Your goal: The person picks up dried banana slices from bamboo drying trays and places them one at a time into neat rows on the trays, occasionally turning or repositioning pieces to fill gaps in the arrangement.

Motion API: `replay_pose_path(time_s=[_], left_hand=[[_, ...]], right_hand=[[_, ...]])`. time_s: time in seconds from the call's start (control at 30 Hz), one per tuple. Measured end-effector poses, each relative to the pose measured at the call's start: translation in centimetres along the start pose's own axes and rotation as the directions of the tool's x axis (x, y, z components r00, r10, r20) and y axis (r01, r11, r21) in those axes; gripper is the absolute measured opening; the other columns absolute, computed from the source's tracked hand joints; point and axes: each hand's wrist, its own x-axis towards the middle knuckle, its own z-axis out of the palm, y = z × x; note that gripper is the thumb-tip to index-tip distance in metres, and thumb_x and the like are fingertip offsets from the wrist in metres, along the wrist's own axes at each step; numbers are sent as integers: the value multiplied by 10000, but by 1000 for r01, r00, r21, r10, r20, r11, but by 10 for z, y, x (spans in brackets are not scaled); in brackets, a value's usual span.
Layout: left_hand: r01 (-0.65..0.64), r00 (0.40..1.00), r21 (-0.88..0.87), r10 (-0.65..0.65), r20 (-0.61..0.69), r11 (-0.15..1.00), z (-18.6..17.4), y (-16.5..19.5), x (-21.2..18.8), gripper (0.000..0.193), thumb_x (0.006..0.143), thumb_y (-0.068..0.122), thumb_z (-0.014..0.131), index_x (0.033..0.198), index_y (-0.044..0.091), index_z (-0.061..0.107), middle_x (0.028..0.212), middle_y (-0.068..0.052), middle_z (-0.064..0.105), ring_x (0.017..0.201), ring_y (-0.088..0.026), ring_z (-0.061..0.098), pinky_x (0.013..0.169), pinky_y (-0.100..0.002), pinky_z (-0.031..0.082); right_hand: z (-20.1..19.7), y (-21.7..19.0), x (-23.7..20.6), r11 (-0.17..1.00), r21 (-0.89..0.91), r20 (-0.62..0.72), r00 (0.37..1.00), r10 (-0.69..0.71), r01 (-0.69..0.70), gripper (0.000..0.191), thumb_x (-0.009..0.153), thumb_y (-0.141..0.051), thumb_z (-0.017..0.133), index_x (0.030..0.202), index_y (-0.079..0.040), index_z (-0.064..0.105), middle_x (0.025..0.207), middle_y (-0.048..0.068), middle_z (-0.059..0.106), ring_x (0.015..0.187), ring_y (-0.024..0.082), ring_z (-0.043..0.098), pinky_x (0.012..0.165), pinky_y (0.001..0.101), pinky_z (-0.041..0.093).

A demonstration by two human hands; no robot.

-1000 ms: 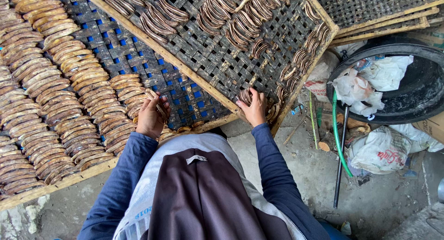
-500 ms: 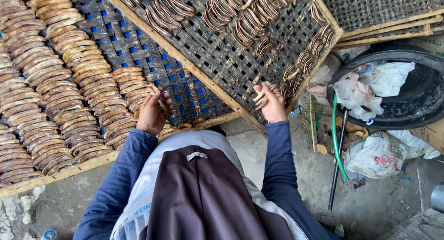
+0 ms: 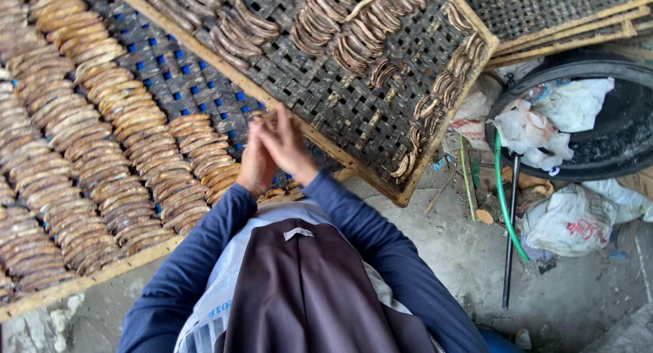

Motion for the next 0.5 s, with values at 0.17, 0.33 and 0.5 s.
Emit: replay_pose_path(time_s=[0.17,0.33,0.5], left_hand=[[-196,967,538,252,-32,820,-14,8,6,756,956,742,308,1293,123,580,1171,-96,663,970,-228,646,830,-421,591],[-113,986,-163,91,-139,980,-20,22,6,860,860,881,390,1167,100,582,1003,-81,679,913,-262,675,806,-438,593],[-63,981,-109,41,-191,992,-27,35,-7,760,858,796,436,1185,141,639,895,-5,637,858,-196,665,817,-415,616]], right_hand=[[55,-9,-13,961,269,34,997,-68,56,882,1081,-529,473,1645,35,97,1639,242,253,1526,330,270,1244,419,250],[13,-20,-4,825,549,393,913,-113,-134,742,1072,-256,579,1653,18,208,1693,162,293,1538,202,314,1257,361,266],[-141,-3,59,996,77,76,996,38,-44,262,993,-130,579,1234,-104,679,1297,70,676,1017,149,654,827,332,587]])
